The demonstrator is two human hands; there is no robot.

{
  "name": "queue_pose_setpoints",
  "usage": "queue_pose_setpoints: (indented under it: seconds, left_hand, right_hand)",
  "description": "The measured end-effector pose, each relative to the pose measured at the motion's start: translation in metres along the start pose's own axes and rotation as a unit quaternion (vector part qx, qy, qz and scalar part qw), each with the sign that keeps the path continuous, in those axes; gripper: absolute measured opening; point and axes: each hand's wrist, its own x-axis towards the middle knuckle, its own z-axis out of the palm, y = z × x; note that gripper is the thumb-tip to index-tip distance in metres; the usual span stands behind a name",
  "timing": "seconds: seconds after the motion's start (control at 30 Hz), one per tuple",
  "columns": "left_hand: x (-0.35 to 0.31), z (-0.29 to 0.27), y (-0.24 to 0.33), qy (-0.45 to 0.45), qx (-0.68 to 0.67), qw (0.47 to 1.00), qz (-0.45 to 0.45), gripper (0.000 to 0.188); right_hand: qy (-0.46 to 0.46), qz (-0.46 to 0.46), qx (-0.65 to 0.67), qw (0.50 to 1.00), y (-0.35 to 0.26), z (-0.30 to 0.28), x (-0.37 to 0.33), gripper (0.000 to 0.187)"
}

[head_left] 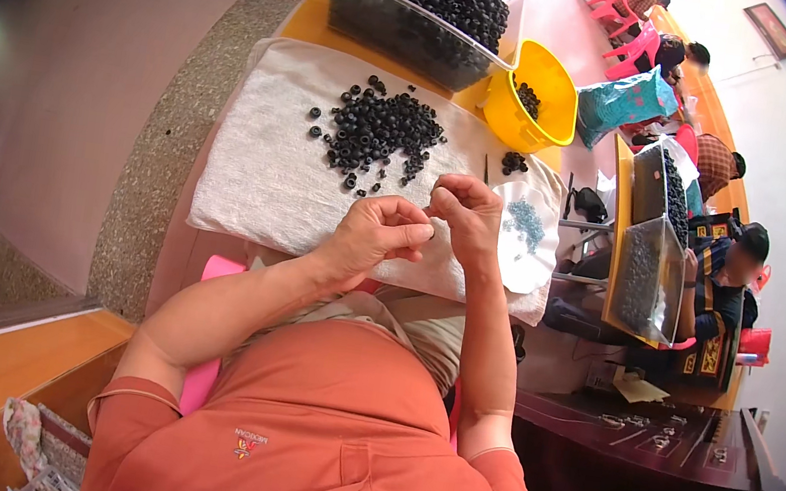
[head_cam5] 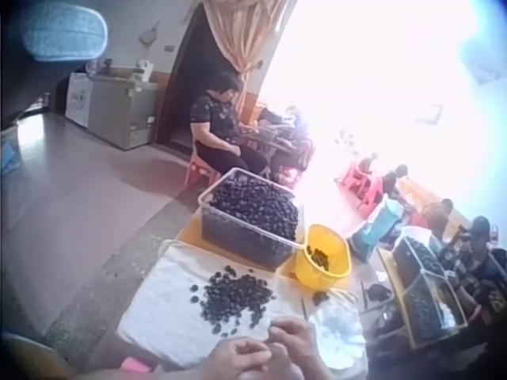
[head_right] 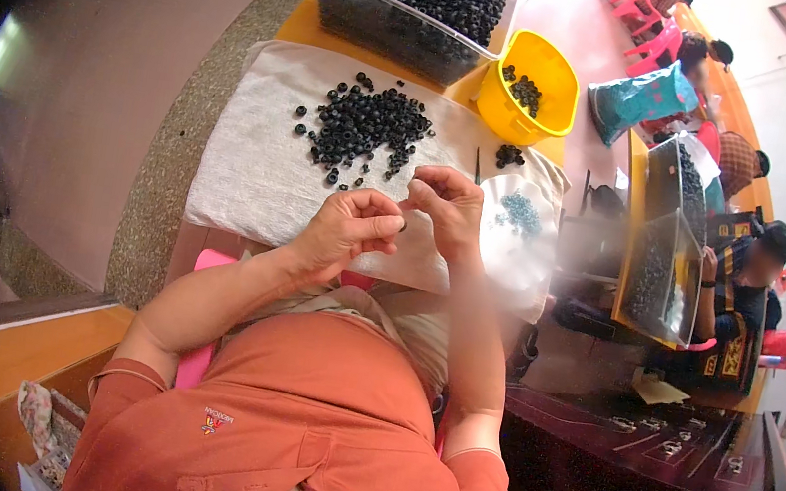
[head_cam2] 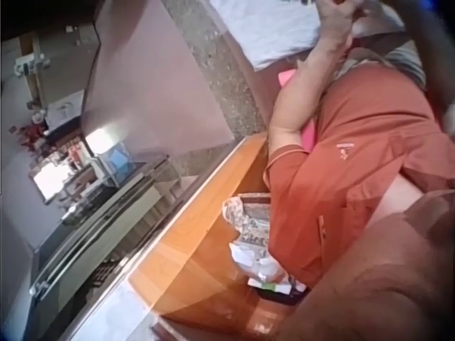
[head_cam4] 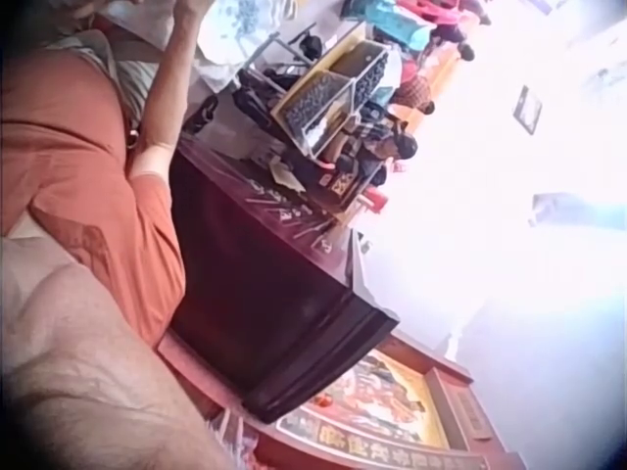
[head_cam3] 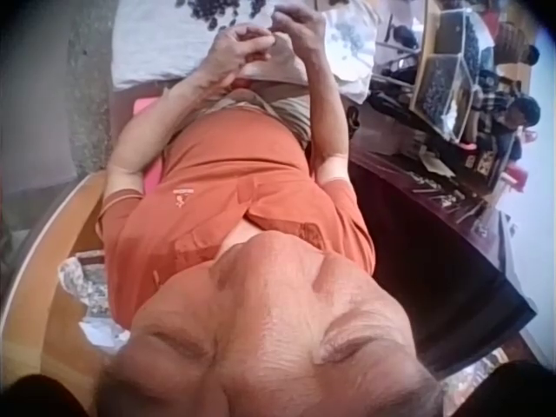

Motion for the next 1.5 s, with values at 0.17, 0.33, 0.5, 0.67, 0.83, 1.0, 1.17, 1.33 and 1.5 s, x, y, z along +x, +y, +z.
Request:
queue_pose_setpoints:
  seconds: [0.17,0.33,0.5,0.67,0.83,1.0,1.17,1.33,1.5]
  left_hand:
    - [0.001,-0.001,0.0,0.003,0.002,1.0,0.004,0.01]
    - [0.005,-0.006,-0.003,0.003,-0.008,1.0,0.014,0.011]
    - [0.004,-0.004,-0.001,0.014,-0.002,1.0,0.012,0.012]
    - [0.004,-0.004,-0.002,0.022,0.009,1.0,0.009,0.012]
    - [0.004,-0.003,-0.002,0.024,0.012,1.0,0.011,0.012]
    - [0.005,-0.004,-0.002,0.022,0.009,1.0,0.011,0.011]
    - [0.004,-0.004,0.0,0.019,0.01,1.0,0.009,0.011]
    - [0.006,-0.006,-0.003,0.022,0.01,1.0,0.012,0.012]
    - [0.005,-0.005,-0.002,0.024,0.017,1.0,0.006,0.012]
  right_hand:
    - [-0.011,0.008,0.044,0.999,0.006,-0.006,-0.004,0.012]
    - [-0.024,0.007,0.048,0.999,-0.002,-0.002,-0.009,0.014]
    - [-0.058,-0.016,0.062,0.996,-0.007,-0.002,-0.014,0.012]
    - [-0.062,-0.011,0.083,0.995,-0.007,-0.005,-0.015,0.012]
    - [-0.056,0.011,0.104,0.993,-0.004,-0.006,-0.016,0.012]
    - [-0.057,0.022,0.139,0.988,-0.008,-0.005,-0.015,0.01]
    - [-0.056,0.027,0.131,0.989,-0.01,-0.005,-0.016,0.011]
    - [-0.059,0.024,0.127,0.99,-0.006,-0.006,-0.016,0.013]
    - [-0.04,0.0,0.092,0.995,0.0,-0.007,-0.018,0.017]
